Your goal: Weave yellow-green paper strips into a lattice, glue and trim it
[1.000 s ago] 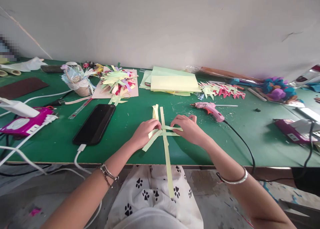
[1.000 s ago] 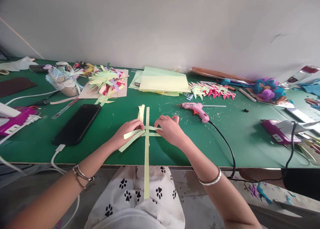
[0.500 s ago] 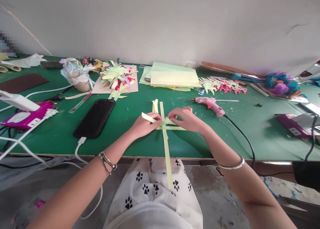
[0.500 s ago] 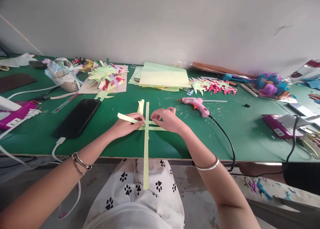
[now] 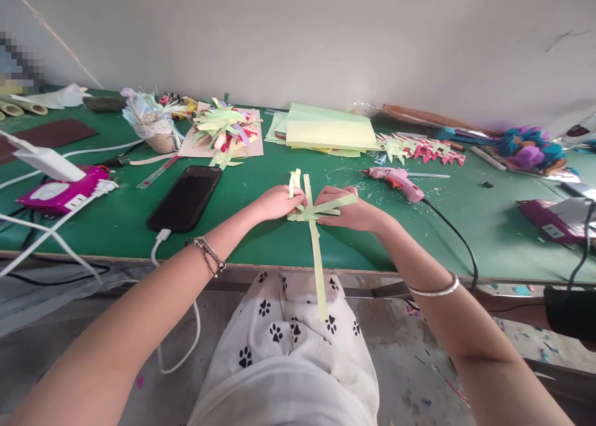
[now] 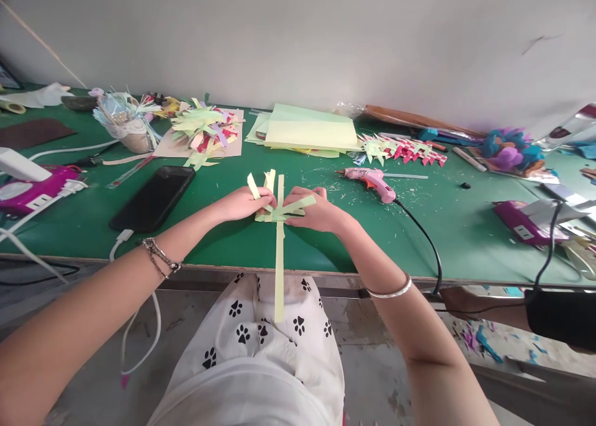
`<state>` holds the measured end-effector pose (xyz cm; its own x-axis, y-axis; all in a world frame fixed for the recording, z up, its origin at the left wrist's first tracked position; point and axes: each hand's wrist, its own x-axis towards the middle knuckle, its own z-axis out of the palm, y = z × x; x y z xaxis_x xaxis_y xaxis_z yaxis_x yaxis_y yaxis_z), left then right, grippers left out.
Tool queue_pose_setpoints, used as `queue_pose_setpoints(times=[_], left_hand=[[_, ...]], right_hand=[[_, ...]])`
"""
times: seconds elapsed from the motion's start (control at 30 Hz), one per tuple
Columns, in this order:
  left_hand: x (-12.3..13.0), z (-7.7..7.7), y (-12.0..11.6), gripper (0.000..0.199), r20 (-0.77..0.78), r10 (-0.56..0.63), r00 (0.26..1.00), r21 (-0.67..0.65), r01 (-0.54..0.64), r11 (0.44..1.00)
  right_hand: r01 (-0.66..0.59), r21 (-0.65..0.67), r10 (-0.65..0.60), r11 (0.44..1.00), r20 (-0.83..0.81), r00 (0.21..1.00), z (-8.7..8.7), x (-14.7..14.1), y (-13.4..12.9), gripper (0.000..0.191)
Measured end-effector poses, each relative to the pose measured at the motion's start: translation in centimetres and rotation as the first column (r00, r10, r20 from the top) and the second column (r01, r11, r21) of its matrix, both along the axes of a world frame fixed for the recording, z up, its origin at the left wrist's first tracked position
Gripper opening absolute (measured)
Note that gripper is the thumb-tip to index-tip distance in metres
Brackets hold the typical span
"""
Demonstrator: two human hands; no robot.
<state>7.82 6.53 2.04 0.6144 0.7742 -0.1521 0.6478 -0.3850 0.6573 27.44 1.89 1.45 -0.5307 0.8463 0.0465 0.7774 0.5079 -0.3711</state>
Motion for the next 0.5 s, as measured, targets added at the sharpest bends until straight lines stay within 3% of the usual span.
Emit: queue_pose_setpoints(times=[0.17,0.5], left_hand=[[0.42,0.26,0.42,0.031,-0.030,-0.005,1.000,-0.045,0.004,0.999],[0.60,0.85,0.61,0.028,-0.041,-0.009,0.999,-0.109,0.005,0.994]], right_hand=[[0.013,0.124,-0.014,0.992,0.003,1.000,-0.47,-0.31,-0.36,0.018],[0.019,0.144,-0.022,0.989,0.021,1.000,0.06,-0.86,-0.68,0.023]])
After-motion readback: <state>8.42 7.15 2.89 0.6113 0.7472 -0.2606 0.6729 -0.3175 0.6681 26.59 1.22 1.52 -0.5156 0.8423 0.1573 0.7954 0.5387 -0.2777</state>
